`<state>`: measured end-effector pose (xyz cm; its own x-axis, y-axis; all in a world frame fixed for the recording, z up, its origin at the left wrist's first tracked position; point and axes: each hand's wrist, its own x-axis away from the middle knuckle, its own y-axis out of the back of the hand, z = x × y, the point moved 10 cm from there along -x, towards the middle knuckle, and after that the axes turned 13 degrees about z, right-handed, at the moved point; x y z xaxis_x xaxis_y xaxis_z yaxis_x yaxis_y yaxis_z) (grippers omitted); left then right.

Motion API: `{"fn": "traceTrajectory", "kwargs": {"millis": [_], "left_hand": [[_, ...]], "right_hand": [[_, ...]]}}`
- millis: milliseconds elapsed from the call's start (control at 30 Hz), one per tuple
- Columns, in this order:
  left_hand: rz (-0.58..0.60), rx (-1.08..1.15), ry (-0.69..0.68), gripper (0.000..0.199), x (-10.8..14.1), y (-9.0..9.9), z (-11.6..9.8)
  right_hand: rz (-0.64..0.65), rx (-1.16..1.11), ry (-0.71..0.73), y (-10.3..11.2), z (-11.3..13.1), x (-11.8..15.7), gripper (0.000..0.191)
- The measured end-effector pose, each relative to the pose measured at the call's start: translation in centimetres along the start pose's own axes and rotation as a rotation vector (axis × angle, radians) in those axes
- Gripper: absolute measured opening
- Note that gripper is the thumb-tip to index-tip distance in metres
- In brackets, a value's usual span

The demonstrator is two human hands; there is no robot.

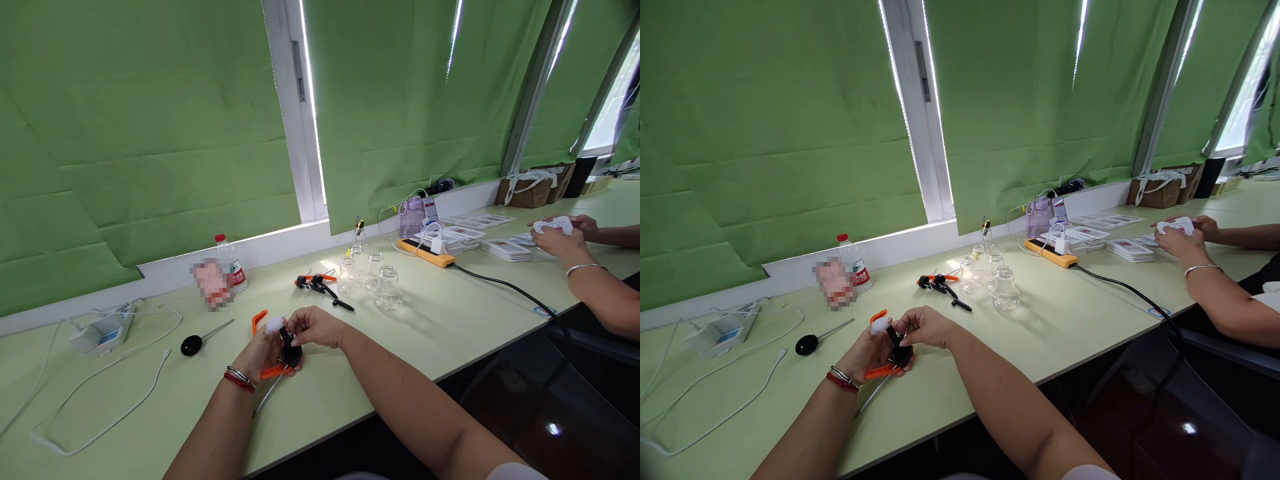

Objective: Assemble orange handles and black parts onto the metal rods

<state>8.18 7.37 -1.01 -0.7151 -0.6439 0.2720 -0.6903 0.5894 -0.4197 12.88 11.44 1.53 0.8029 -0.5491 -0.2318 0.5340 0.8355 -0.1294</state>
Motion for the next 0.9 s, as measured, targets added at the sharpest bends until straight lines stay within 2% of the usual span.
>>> {"fn": "traceTrajectory", "kwargs": {"millis": [333, 900], "left_hand": [[0.033, -0.105, 0.025, 0.042, 0.08, -0.91, -0.38], [0.038, -0.084, 0.013, 0.044, 0.05, -0.87, -0.41]], "right_hand": [[0.004, 0.005, 0.027, -0.07, -0.12, -0.13, 0.036], [-0.017, 0.015, 0.031, -0.18, 0.00, -0.15, 0.036]]}}
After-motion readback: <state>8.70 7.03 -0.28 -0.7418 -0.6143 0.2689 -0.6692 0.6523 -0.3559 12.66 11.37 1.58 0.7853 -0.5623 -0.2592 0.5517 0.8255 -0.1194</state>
